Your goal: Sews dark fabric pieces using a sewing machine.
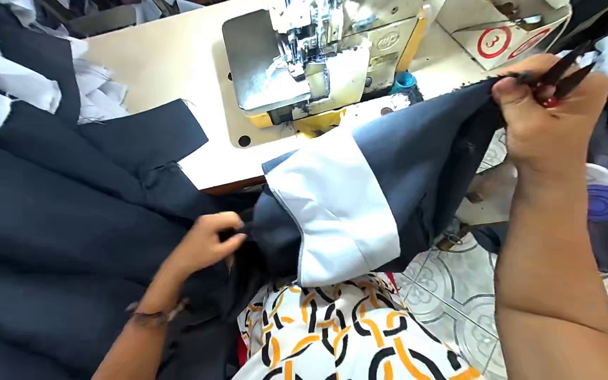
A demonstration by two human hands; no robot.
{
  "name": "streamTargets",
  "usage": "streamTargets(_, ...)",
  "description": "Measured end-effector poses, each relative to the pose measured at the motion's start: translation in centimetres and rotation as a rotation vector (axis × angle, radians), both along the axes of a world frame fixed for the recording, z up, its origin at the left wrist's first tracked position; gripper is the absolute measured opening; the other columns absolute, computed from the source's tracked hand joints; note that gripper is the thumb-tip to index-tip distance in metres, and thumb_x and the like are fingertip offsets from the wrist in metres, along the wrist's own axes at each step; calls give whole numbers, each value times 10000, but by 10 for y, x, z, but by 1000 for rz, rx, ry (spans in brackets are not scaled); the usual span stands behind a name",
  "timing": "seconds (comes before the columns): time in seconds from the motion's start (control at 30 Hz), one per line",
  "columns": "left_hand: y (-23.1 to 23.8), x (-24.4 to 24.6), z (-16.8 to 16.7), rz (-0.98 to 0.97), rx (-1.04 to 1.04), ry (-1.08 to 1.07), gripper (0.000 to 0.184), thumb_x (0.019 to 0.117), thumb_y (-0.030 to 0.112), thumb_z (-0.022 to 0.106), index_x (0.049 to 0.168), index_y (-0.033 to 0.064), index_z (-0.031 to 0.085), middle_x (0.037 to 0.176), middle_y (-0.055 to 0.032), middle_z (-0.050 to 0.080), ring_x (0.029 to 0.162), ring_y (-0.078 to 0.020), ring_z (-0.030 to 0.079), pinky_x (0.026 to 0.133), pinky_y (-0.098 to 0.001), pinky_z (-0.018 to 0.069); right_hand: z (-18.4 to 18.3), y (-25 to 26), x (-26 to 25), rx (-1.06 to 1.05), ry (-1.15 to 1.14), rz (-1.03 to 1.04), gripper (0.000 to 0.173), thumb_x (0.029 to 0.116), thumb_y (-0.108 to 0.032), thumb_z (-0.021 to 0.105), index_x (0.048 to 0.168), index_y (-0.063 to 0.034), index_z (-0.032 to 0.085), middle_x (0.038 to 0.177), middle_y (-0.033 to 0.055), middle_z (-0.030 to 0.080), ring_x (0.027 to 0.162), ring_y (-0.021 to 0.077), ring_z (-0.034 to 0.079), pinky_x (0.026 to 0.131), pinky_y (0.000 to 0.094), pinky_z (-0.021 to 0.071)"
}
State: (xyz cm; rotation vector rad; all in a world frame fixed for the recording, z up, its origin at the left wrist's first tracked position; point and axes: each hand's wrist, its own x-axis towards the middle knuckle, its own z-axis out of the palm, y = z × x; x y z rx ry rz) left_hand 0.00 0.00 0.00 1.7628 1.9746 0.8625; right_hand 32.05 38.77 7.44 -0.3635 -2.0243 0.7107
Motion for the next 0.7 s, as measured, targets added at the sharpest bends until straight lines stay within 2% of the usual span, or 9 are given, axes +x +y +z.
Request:
streamTargets(0.13, -61, -20, 53, 250, 186, -141, 142, 985, 343, 626, 1006, 215, 685, 948, 138, 666, 870, 83, 616, 776, -141, 533, 11, 11, -4, 133, -95, 91, 231, 1032, -188, 573, 1057, 38, 616, 1133, 48, 609, 1010, -31, 546, 886, 157, 455)
streamTargets(0.2, -96, -22, 89, 313, 398, -397, 156, 978, 394, 644, 1097, 321, 716, 1070, 180, 693, 987, 37, 648, 860, -161, 540, 10, 6, -4, 113, -110, 110, 255, 1022, -198, 573, 1045, 50, 627, 1154, 74, 607, 959, -41, 539, 820, 133, 450)
streamTargets(0.23, -119, -34, 100, 263, 473, -480, 194, 972, 348, 644, 1136, 283, 725, 1134, 137, 716, 1052, -12, 667, 913, -193, 546, 9, -1, -4, 88, -129, 116, 252, 1016, -199, 571, 1042, 46, 627, 1154, 66, 607, 916, -59, 539, 778, 115, 454)
streamTargets(0.3, -155, -95, 124, -228, 204, -362, 357, 1069, 279, 525, 1405, 164, 564, 1452, 62, 567, 1342, -64, 523, 1112, -244, 443, 0, -12, -8, 87, -188, 128, 246, 1015, -181, 569, 1031, 58, 627, 1128, 93, 611, 895, -31, 553, 771, 135, 470)
streamTargets(0.33, -135, -60, 125, 79, 302, -237, 211, 998, 321, 642, 1170, 202, 673, 1206, 131, 670, 1136, 11, 617, 968, -180, 506, -7, -14, -11, 108, -217, 125, 257, 1012, -154, 569, 1024, 92, 639, 1113, 161, 618, 925, 50, 571, 813, 190, 481)
streamTargets(0.4, -90, -29, 134, 230, 195, -19, 218, 890, 380, 767, 907, 188, 664, 962, 152, 659, 959, 72, 603, 861, -131, 501, -27, -8, -15, 136, -259, 89, 279, 1017, -144, 566, 1013, 121, 655, 1077, 244, 619, 932, 173, 589, 845, 275, 486)
streamTargets(0.5, -74, -51, 113, 169, 160, 156, 189, 908, 250, 731, 882, 72, 676, 1001, 40, 673, 990, 22, 619, 915, -182, 519, -59, 2, -11, 60, -311, 47, 273, 1010, -169, 570, 1026, 82, 676, 1085, 213, 627, 942, 182, 595, 857, 297, 492)
streamTargets(0.6, -65, -73, 87, 319, 237, 161, 191, 942, 126, 681, 1012, -50, 657, 1088, -76, 665, 973, 6, 623, 913, -201, 525, -91, -6, -14, 3, -424, 129, 210, 969, -95, 630, 1039, 86, 708, 1173, 251, 662, 1047, 339, 667, 938, 507, 539)
streamTargets(0.7, -27, -59, 85, 321, 182, 216, 196, 939, 151, 673, 1016, -27, 649, 1012, -113, 676, 854, -80, 641, 806, -293, 558, -99, -34, -27, -92, -482, 302, 149, 949, -103, 661, 936, 31, 724, 1232, 160, 657, 1061, 237, 658, 918, 440, 553)
